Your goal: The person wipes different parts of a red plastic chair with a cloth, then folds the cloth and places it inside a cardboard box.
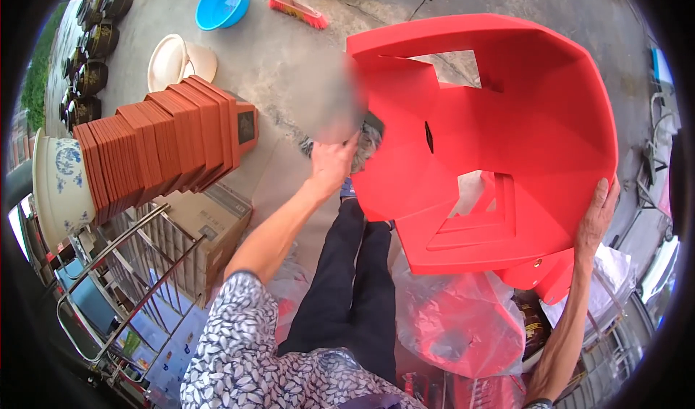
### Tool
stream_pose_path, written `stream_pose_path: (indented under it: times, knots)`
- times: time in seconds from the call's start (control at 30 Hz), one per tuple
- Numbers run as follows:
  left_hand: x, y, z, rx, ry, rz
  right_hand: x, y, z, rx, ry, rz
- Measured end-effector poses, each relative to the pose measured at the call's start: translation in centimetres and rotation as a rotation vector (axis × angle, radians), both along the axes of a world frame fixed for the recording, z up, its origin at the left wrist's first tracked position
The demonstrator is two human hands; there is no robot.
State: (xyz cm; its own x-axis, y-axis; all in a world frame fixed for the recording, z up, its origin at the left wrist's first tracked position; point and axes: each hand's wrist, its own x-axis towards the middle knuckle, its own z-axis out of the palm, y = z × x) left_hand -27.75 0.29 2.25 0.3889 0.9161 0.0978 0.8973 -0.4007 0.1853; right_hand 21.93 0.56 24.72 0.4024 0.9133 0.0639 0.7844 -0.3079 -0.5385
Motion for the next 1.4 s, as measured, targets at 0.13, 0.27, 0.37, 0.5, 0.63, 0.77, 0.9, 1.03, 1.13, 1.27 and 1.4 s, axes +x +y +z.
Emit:
stream_pose_path:
  times: [0.13, 0.27, 0.37, 0.5, 0.63, 0.77, 0.9, 1.03, 1.13, 1.27, 1.4]
  knots:
    - [0.4, 3.8, -1.1, -0.048, 0.103, -0.043, 1.3, -0.3, -0.6, 0.035, -0.082, 0.080]
    - [1.2, 5.4, -1.5, 0.085, 0.063, 0.080, -0.1, 0.5, 0.8, 0.008, -0.030, 0.047]
    - [2.1, 1.8, -0.9, -0.110, 0.040, 0.151, 0.0, 0.2, 0.3, -0.012, -0.019, 0.035]
    - [3.8, -11.8, -0.1, -0.186, 0.158, -0.088, -0.6, 0.4, 1.0, 0.004, -0.019, 0.024]
    - [3.2, -14.8, 0.8, -0.265, -0.004, -0.228, -0.1, 0.1, 0.8, 0.018, -0.085, 0.016]
    - [-0.2, -2.7, 0.1, -0.038, 0.195, -0.206, -0.2, 0.1, 0.5, 0.007, -0.067, 0.055]
    - [-1.0, 7.3, 0.3, -0.011, 0.173, 0.048, -0.5, 0.5, 0.0, 0.022, -0.025, 0.046]
    - [1.5, 2.1, -1.5, -0.067, 0.140, 0.035, 0.1, 0.6, 0.8, 0.000, -0.068, 0.060]
    - [3.9, -6.7, -3.0, -0.085, 0.138, -0.086, -0.8, 0.7, 1.2, 0.021, -0.068, 0.070]
    - [6.9, -17.6, -0.8, -0.330, 0.039, -0.243, -0.6, 0.3, 0.5, 0.034, -0.057, 0.066]
    - [9.7, -17.7, 3.1, -0.793, -0.296, 0.123, -0.3, 0.2, 0.9, 0.029, -0.095, 0.065]
